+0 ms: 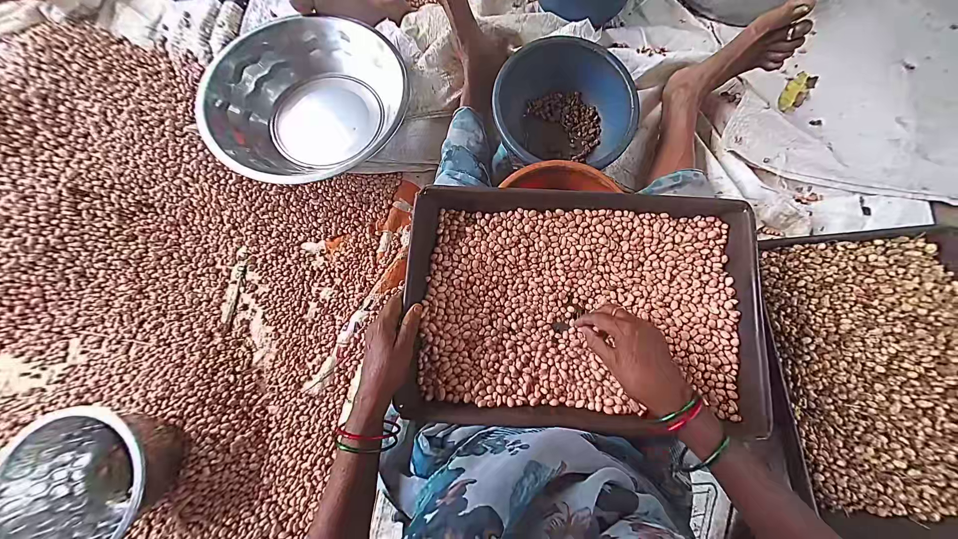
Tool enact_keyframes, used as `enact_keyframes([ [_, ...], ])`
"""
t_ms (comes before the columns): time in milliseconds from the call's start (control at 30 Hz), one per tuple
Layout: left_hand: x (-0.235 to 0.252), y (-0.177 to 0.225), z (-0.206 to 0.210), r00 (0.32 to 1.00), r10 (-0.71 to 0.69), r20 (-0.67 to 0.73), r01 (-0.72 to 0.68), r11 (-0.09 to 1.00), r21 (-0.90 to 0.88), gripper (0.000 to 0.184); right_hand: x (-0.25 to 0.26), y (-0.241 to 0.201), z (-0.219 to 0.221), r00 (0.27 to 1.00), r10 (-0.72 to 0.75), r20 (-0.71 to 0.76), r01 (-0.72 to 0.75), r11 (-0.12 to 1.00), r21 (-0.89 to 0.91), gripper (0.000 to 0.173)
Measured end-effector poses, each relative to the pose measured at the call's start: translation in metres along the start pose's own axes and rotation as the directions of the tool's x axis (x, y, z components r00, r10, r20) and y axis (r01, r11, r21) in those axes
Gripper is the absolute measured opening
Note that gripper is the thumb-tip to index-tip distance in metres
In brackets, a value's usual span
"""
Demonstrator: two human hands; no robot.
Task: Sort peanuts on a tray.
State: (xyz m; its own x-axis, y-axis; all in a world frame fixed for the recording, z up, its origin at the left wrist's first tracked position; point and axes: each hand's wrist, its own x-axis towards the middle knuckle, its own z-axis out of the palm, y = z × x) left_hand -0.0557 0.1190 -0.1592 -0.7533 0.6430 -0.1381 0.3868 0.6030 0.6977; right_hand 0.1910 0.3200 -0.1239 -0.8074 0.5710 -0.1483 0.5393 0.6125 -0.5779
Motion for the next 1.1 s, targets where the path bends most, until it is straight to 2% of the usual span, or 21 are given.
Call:
enact_keyframes([
  [67,0.001,0.002,0.0,1.0,-0.006,0.01,0.006,1.0,-0.012,0.038,0.017,0.017,-0.007,0.998,0.021,-0.057,-0.027,0.994,-0.11,0.017],
  [167,0.001,0.001,0.0,1.0,-0.015,0.011,0.016,1.0,-0.021,0.037,0.03,0.024,0.005,0.999,-0.018,-0.041,0.005,0.954,-0.299,0.018],
  [267,0.0,0.0,-0.001,1.0,0.009,-0.003,-0.009,1.0,-0.019,0.037,0.037,0.016,0.011,0.998,-0.021,0.056,0.043,0.909,-0.416,0.016],
  [333,0.0,-0.001,-0.005,0.994,0.098,-0.046,-0.097,0.995,0.022,0.034,0.046,0.008,-0.005,0.976,0.067,0.209,0.017,0.926,-0.377,0.015],
  [367,0.002,-0.002,-0.008,0.987,0.146,-0.063,-0.144,0.989,0.045,0.033,0.051,0.007,-0.017,0.971,0.075,0.227,-0.003,0.953,-0.302,0.016],
  [400,0.002,-0.001,-0.013,0.983,0.174,-0.065,-0.17,0.984,0.059,0.033,0.056,0.008,-0.03,0.988,0.027,0.15,0.002,0.982,-0.189,0.017],
  [433,0.003,-0.001,-0.016,0.982,0.18,-0.059,-0.176,0.983,0.059,0.033,0.059,0.01,-0.044,0.999,-0.051,0.007,0.052,0.994,-0.093,0.023],
  [467,0.003,-0.001,-0.019,0.986,0.162,-0.042,-0.159,0.986,0.056,0.033,0.061,0.01,-0.06,0.99,-0.097,-0.103,0.092,0.994,-0.059,0.032],
  [500,0.002,-0.003,-0.021,0.99,0.136,-0.024,-0.135,0.989,0.054,0.033,0.063,0.009,-0.073,0.977,-0.131,-0.166,0.122,0.991,-0.059,0.033],
  [533,0.001,-0.004,-0.024,0.993,0.115,-0.009,-0.114,0.992,0.054,0.032,0.062,0.009,-0.079,0.967,-0.171,-0.19,0.162,0.985,-0.062,0.026],
  [600,0.003,-0.003,-0.027,0.996,0.091,0.018,-0.091,0.995,0.041,0.032,0.062,0.011,-0.071,0.973,-0.212,-0.096,0.21,0.977,-0.026,0.013],
  [667,0.005,-0.001,-0.027,0.996,0.086,0.03,-0.086,0.996,0.025,0.03,0.057,0.012,-0.045,0.98,-0.189,0.066,0.191,0.981,-0.017,0.009],
  [733,0.004,-0.002,-0.026,0.995,0.096,0.012,-0.096,0.995,0.001,0.032,0.045,0.009,-0.017,0.975,-0.151,0.161,0.162,0.985,-0.058,0.011],
  [767,0.002,-0.004,-0.025,0.993,0.116,-0.023,-0.116,0.993,-0.01,0.033,0.04,0.008,-0.004,0.974,-0.158,0.163,0.174,0.98,-0.094,0.013],
  [833,-0.003,-0.008,-0.02,0.979,0.152,-0.138,-0.16,0.986,-0.053,0.037,0.033,0.012,0.019,0.97,-0.235,0.061,0.243,0.948,-0.206,0.013],
  [900,-0.01,-0.008,-0.013,0.946,0.174,-0.272,-0.229,0.955,-0.186,0.035,0.032,0.016,0.034,0.951,-0.308,-0.026,0.284,0.906,-0.315,0.014],
  [967,-0.016,-0.004,-0.003,0.898,0.214,-0.384,-0.357,0.865,-0.353,0.027,0.034,0.017,0.037,0.936,-0.351,-0.011,0.322,0.873,-0.367,0.015],
  [1033,-0.021,0.002,0.006,0.87,0.255,-0.422,-0.441,0.785,-0.434,0.024,0.042,0.011,0.023,0.944,-0.318,0.09,0.331,0.891,-0.31,0.012],
  [1067,-0.023,0.004,0.01,0.866,0.275,-0.418,-0.463,0.757,-0.461,0.024,0.05,0.006,0.008,0.961,-0.246,0.125,0.269,0.937,-0.223,0.013],
  [1100,-0.023,0.007,0.015,0.866,0.292,-0.405,-0.474,0.739,-0.48,0.024,0.058,0.003,-0.01,0.973,-0.222,0.069,0.229,0.966,-0.121,0.018],
])
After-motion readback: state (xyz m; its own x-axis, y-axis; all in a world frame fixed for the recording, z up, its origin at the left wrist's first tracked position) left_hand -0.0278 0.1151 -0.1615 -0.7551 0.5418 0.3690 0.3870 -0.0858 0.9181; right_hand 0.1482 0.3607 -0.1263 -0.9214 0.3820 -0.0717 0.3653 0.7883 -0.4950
